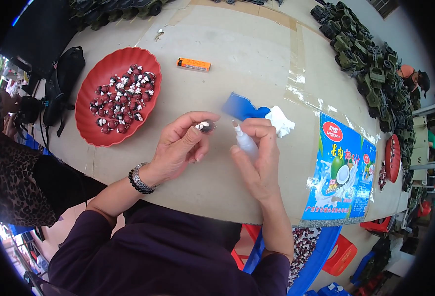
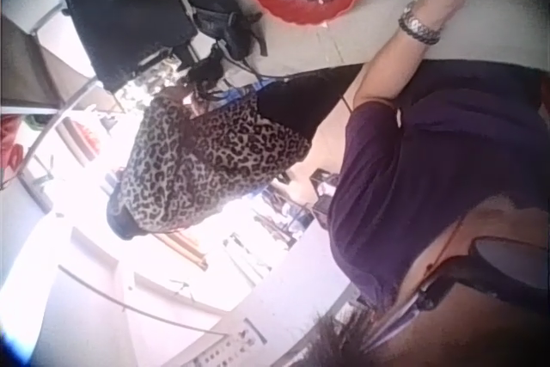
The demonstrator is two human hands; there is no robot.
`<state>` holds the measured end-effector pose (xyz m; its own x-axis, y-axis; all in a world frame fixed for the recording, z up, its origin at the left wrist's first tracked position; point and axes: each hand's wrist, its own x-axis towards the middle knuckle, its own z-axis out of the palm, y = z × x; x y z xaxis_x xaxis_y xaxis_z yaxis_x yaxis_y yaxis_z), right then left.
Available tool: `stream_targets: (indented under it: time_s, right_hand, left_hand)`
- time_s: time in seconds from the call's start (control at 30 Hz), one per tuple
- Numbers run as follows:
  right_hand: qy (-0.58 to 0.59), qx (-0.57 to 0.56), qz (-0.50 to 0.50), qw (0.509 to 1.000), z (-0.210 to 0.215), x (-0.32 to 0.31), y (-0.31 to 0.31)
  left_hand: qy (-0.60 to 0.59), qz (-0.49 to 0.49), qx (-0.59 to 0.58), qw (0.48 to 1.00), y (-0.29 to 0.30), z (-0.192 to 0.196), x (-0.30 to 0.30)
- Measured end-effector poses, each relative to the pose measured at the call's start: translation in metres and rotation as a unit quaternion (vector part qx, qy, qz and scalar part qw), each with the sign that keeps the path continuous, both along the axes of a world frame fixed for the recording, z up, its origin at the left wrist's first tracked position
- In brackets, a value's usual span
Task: The person applies glue from a bottle to miniature figurines, then attaches small white parts to them by hand.
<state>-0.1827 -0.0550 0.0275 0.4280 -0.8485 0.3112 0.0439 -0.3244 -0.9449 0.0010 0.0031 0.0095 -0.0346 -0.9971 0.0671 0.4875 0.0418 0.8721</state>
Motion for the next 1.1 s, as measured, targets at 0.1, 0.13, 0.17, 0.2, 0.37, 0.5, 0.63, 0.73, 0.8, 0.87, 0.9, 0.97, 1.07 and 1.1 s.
stream_targets:
  time_s: [0.1,0.13,0.17,0.2,0.37,0.5,0.63,0.73,0.8,0.87,0.9,0.97,1.07,1.1]
  right_hand:
    - [0.026,-0.044,-0.023,0.998,0.0023,-0.002,-0.0014]
    - [0.057,-0.07,-0.037,0.995,0.0033,-0.0036,-0.0025]
    - [0.088,-0.096,-0.051,0.99,0.0038,-0.004,-0.0028]
    - [0.086,-0.094,-0.05,0.99,0.0039,-0.003,-0.002]
    - [0.06,-0.101,-0.07,0.991,0.0009,-0.0003,-0.0007]
    - [0.067,-0.128,-0.072,0.987,-0.0019,0.0002,-0.0018]
    - [0.072,-0.14,-0.075,0.985,-0.0024,0.0012,-0.0018]
    - [0.076,-0.145,-0.073,0.984,-0.0036,0.0014,-0.0022]
    - [0.078,-0.147,-0.071,0.983,-0.0045,0.0016,-0.0025]
    - [0.074,-0.151,-0.067,0.983,-0.0053,0.0016,-0.0028]
    - [0.074,-0.151,-0.067,0.983,-0.0052,0.0015,-0.0026]
    - [0.078,-0.148,-0.068,0.983,-0.0048,0.0016,-0.0025]
    - [0.078,-0.147,-0.071,0.984,-0.0051,0.0013,-0.0028]
    - [0.078,-0.147,-0.071,0.983,-0.0049,0.0016,-0.0026]
  left_hand:
    - [-0.014,0.012,-0.004,1.0,0.0009,0.0007,0.0007]
    - [-0.015,0.012,-0.003,1.0,0.0005,0.0009,0.0011]
    - [-0.012,0.016,-0.002,1.0,0.0002,0.0012,0.0016]
    - [-0.008,0.019,-0.002,1.0,-0.0001,0.0011,0.0019]
    - [0.015,0.037,0.009,0.999,-0.0017,0.0019,0.0026]
    - [0.016,0.038,0.01,0.999,-0.0019,0.0021,0.003]
    - [0.024,0.034,0.018,0.999,-0.001,0.0022,0.0024]
    - [0.021,0.031,0.018,0.999,-0.0012,0.0023,0.0029]
    - [0.023,0.035,0.021,0.999,-0.001,0.0019,0.0026]
    - [0.02,0.034,0.021,0.999,-0.0011,0.0019,0.0028]
    - [0.018,0.033,0.021,0.999,-0.0011,0.002,0.0028]
    - [0.017,0.034,0.018,0.999,-0.001,0.0024,0.0029]
    - [0.017,0.035,0.015,0.999,-0.0009,0.0018,0.003]
    - [0.018,0.035,0.015,0.999,-0.0009,0.0014,0.0031]
